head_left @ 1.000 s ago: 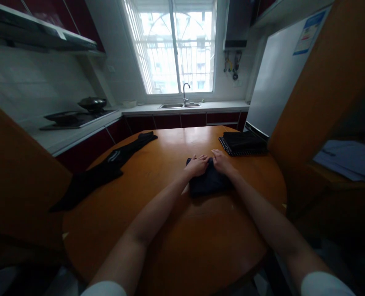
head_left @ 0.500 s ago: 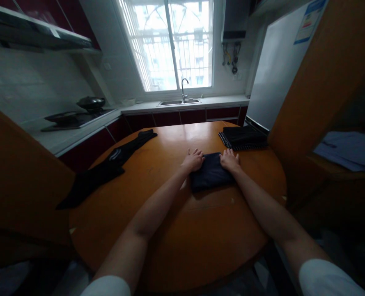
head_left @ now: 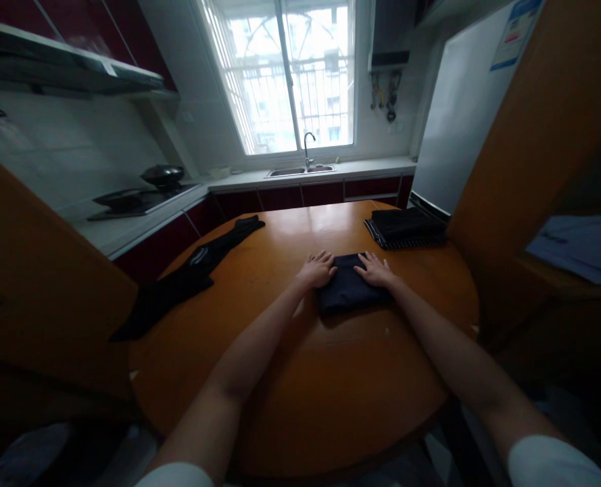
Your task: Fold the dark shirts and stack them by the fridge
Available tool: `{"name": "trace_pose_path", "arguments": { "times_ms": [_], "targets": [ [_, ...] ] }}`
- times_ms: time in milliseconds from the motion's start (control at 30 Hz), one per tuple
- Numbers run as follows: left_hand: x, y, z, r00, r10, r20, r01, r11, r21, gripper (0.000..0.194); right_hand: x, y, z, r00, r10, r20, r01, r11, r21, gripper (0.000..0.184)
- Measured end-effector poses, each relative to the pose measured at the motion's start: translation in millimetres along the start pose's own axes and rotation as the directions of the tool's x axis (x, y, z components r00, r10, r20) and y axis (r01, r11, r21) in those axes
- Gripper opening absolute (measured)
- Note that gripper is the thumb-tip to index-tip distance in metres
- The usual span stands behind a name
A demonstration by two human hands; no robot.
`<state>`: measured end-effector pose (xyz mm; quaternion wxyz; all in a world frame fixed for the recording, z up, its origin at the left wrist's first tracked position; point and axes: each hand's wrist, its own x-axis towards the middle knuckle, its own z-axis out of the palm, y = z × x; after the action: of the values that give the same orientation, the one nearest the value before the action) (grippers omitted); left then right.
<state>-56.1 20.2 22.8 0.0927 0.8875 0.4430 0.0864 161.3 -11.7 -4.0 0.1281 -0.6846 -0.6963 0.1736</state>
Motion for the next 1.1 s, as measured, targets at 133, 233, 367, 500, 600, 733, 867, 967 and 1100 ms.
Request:
{"name": "trace_pose_path", "arguments": {
  "times_ms": [133,233,367,500,600,733,867,967,1100],
  "targets": [
    [9.3,-28.5,-3.2,0.987,-0.123,-0.104,0.110,0.986,-0.124,0.043,3.4,12.9,-11.8,0.994,0.077,-0.073,-0.067,0.989,0.130,0.060],
    [13.8,-47.6,0.2,0.953,-0.212,-0.215,0.152,0.953,-0.263,0.049,3.7,17.0,-24.3,0.978,0.145,-0.151,-0.111,0.970,0.217,0.044],
    [15.0,-64.4,5.4,0.876,-0.312,-0.368,0.134,0.891,-0.434,0.053,-0.1,21.8,-39.1,0.940,0.284,-0.189,-0.199,0.907,0.371,0.029],
    [14.6,-62.9,5.3,0.817,-0.335,-0.469,0.048,0.850,-0.524,0.049,-4.1,22.8,-44.7,0.933,0.348,-0.096,-0.260,0.833,0.488,0.033],
    [14.2,-51.2,1.6,0.790,-0.314,-0.527,-0.025,0.842,-0.540,0.044,-3.6,20.8,-48.4,0.932,0.362,-0.033,-0.296,0.808,0.510,0.033],
    [11.4,-38.0,-2.6,0.769,-0.309,-0.559,-0.059,0.837,-0.544,0.041,-5.0,18.1,-54.6,0.932,0.360,0.046,-0.329,0.783,0.528,0.032],
    [6.9,-41.1,-3.9,0.736,-0.367,-0.569,-0.031,0.821,-0.570,0.041,-13.7,14.6,-58.5,0.943,0.288,0.165,-0.328,0.734,0.595,0.022],
    [4.9,-48.6,-5.2,0.703,-0.426,-0.570,-0.001,0.800,-0.599,0.041,-20.3,9.9,-61.2,0.953,0.209,0.221,-0.304,0.688,0.659,0.013],
    [5.5,-51.7,-5.7,0.689,-0.460,-0.560,0.004,0.775,-0.632,0.041,-26.4,3.9,-66.4,0.979,0.163,0.123,-0.200,0.653,0.730,0.009]
  ]
}}
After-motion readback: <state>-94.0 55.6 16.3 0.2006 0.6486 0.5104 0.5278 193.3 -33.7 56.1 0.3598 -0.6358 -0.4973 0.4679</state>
